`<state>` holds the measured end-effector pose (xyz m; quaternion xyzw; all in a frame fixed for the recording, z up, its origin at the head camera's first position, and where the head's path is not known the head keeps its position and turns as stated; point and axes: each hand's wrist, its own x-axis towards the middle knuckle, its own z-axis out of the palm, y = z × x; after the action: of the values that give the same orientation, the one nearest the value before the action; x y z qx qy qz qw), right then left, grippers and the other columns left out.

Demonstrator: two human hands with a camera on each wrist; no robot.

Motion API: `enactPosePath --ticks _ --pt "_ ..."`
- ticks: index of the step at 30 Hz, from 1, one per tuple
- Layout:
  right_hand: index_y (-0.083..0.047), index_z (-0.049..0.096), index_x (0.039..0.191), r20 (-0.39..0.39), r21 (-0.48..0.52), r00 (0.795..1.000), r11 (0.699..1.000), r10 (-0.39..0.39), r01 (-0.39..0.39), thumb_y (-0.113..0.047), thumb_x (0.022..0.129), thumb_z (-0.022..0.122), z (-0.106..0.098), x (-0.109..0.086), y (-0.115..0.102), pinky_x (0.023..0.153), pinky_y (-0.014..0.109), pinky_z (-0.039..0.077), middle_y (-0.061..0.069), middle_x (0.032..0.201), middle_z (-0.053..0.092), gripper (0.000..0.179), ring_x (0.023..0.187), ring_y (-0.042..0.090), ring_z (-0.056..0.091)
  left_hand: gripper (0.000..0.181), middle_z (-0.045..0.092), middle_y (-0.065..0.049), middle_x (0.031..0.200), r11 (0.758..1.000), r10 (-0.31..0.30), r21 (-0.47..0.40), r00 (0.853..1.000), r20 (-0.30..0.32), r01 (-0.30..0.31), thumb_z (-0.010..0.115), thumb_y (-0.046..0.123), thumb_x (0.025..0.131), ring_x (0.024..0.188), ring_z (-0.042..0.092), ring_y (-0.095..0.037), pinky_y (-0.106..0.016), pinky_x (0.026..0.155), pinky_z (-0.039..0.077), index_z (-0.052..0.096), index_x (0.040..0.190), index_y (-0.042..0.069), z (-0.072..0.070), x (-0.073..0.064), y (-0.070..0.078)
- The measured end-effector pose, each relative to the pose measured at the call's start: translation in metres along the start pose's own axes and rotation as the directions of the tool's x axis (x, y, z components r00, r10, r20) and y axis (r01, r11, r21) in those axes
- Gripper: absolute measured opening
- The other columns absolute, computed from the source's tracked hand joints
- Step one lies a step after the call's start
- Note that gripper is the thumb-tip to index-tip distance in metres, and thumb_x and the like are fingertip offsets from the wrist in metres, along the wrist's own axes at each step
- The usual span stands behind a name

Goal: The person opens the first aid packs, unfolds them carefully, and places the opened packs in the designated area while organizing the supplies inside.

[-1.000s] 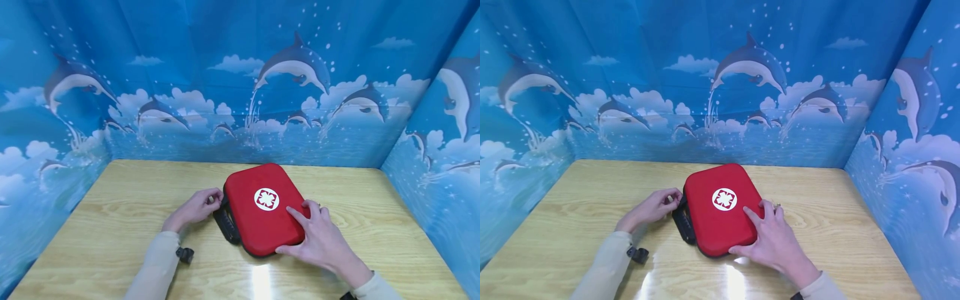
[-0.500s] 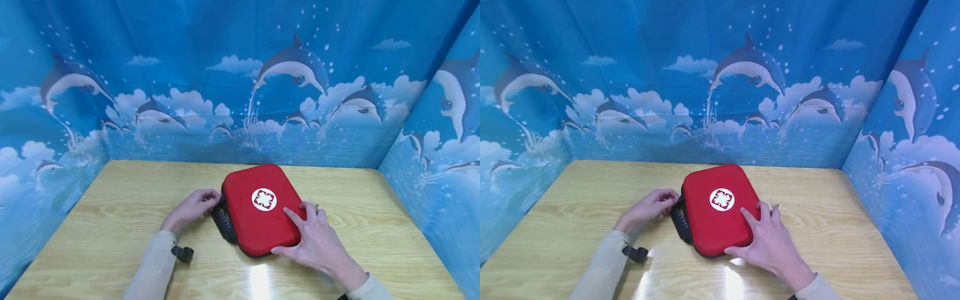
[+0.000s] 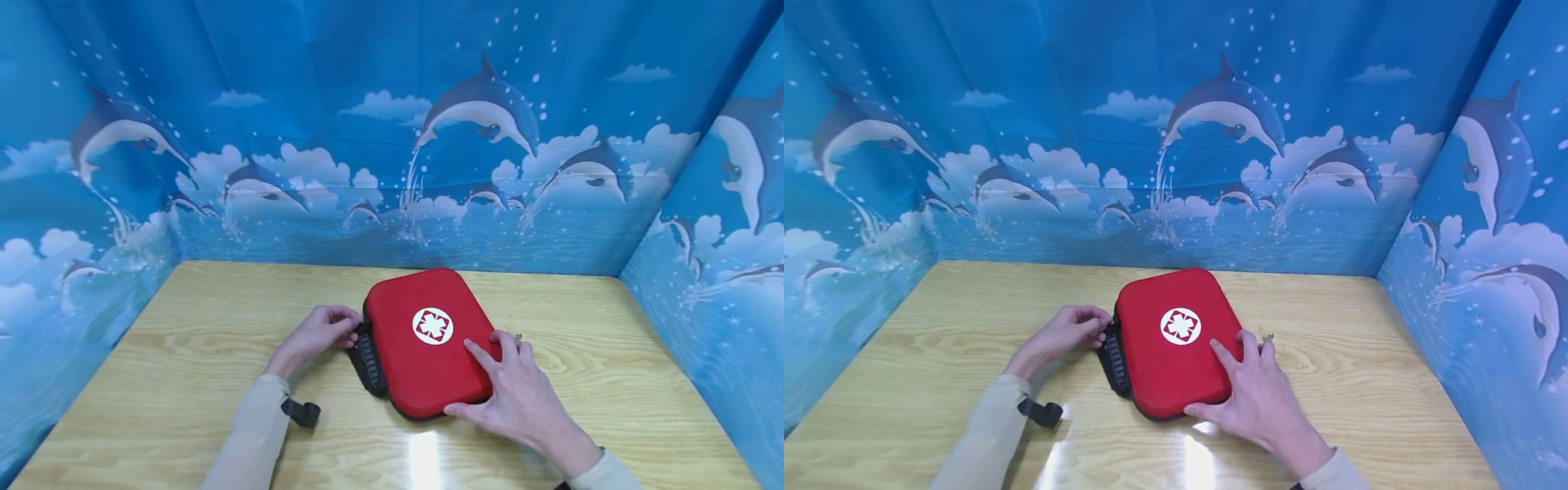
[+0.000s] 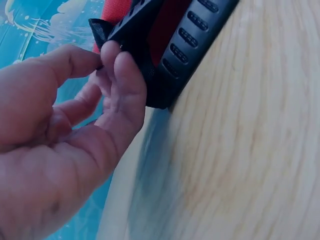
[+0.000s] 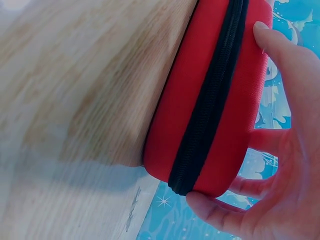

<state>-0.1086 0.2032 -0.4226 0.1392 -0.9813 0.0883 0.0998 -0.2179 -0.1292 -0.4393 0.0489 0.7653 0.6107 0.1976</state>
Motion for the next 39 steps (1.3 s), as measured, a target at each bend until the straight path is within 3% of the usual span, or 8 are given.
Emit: enactPosePath --ticks 5,11,16,22,28,33,36,39 --pt "-0.018 0.062 0.142 0.005 -0.003 1.000 1.000 0.004 -0.004 -0.078 0.060 0.081 0.000 0.000 0.000 0.061 0.035 0.054 0.014 0.134 0.049 0.103 0.108 0.036 0.053 0.029 0.068 -0.013 0.100 0.999 -0.017 -0.038 1.000 0.024 0.018 0.053 -0.004 0.098 0.081 0.065 -0.009 -0.025 0.079 0.061 0.059 0.124 -0.015 0.002 -0.001 -0.002" --pt "-0.019 0.060 0.143 0.016 -0.003 1.000 1.000 0.001 -0.001 -0.079 0.061 0.080 0.000 0.001 0.001 0.062 0.037 0.057 0.015 0.134 0.049 0.103 0.111 0.037 0.052 0.024 0.070 -0.013 0.091 0.989 0.054 0.139 0.998 0.013 -0.056 0.061 -0.002 0.090 0.075 0.067 -0.011 -0.025 0.069 0.057 0.064 0.113 -0.009 0.006 -0.004 -0.004" --pt "-0.020 0.060 0.143 0.053 0.020 0.998 0.999 -0.041 0.040 -0.078 0.062 0.081 -0.005 0.006 0.008 0.062 0.037 0.056 0.013 0.132 0.051 0.101 0.111 0.034 0.052 0.017 0.070 -0.010 0.089 0.933 0.152 0.330 0.988 -0.008 -0.141 0.063 0.001 0.090 0.075 0.061 -0.010 -0.023 0.065 0.050 0.068 0.105 -0.003 0.011 -0.005 -0.004" --pt "-0.024 0.061 0.139 0.092 0.038 0.991 0.995 -0.094 0.091 -0.077 0.061 0.082 -0.009 0.011 0.020 0.059 0.028 0.051 0.008 0.127 0.052 0.097 0.106 0.024 0.050 0.011 0.066 -0.003 0.085 0.837 0.251 0.510 0.967 -0.035 -0.199 0.062 0.004 0.089 0.077 0.056 -0.010 -0.024 0.074 0.047 0.068 0.096 0.006 0.018 -0.001 -0.003" --pt "-0.023 0.063 0.136 0.029 0.051 0.985 0.985 -0.168 0.167 -0.075 0.064 0.082 -0.006 0.003 0.026 0.060 0.023 0.048 0.001 0.116 0.051 0.091 0.100 0.013 0.047 0.008 0.072 -0.004 0.093 0.812 0.291 0.549 0.953 -0.087 -0.198 0.065 0.009 0.090 0.077 0.059 -0.010 -0.029 0.078 0.050 0.070 0.096 0.011 0.022 0.010 0.000" --pt "-0.022 0.067 0.129 -0.064 0.047 0.953 0.953 -0.295 0.298 -0.068 0.060 0.088 -0.004 0.004 0.036 0.068 0.025 0.051 -0.001 0.114 0.052 0.085 0.100 0.009 0.047 0.012 0.073 -0.004 0.091 0.801 0.327 0.552 0.942 -0.083 -0.229 0.065 0.007 0.085 0.078 0.063 -0.011 -0.029 0.078 0.053 0.070 0.095 0.011 0.020 0.018 0.002" --pt "-0.025 0.066 0.130 -0.078 0.036 0.925 0.926 -0.372 0.375 -0.070 0.059 0.087 -0.002 0.010 0.040 0.086 0.041 0.056 0.003 0.132 0.055 0.086 0.116 0.019 0.051 0.013 0.072 -0.003 0.091 0.806 0.326 0.542 0.943 -0.069 -0.239 0.065 0.006 0.085 0.079 0.063 -0.011 -0.027 0.078 0.052 0.069 0.096 0.011 0.019 0.021 0.002" --pt "-0.031 0.060 0.139 -0.037 0.059 0.903 0.901 -0.428 0.430 -0.073 0.064 0.082 0.000 0.018 0.041 0.097 0.057 0.050 0.006 0.151 0.047 0.089 0.135 0.030 0.044 0.012 0.071 -0.002 0.090 0.808 0.330 0.532 0.942 -0.055 -0.253 0.065 0.006 0.086 0.079 0.062 -0.010 -0.026 0.076 0.051 0.068 0.096 0.011 0.018 0.022 0.000"
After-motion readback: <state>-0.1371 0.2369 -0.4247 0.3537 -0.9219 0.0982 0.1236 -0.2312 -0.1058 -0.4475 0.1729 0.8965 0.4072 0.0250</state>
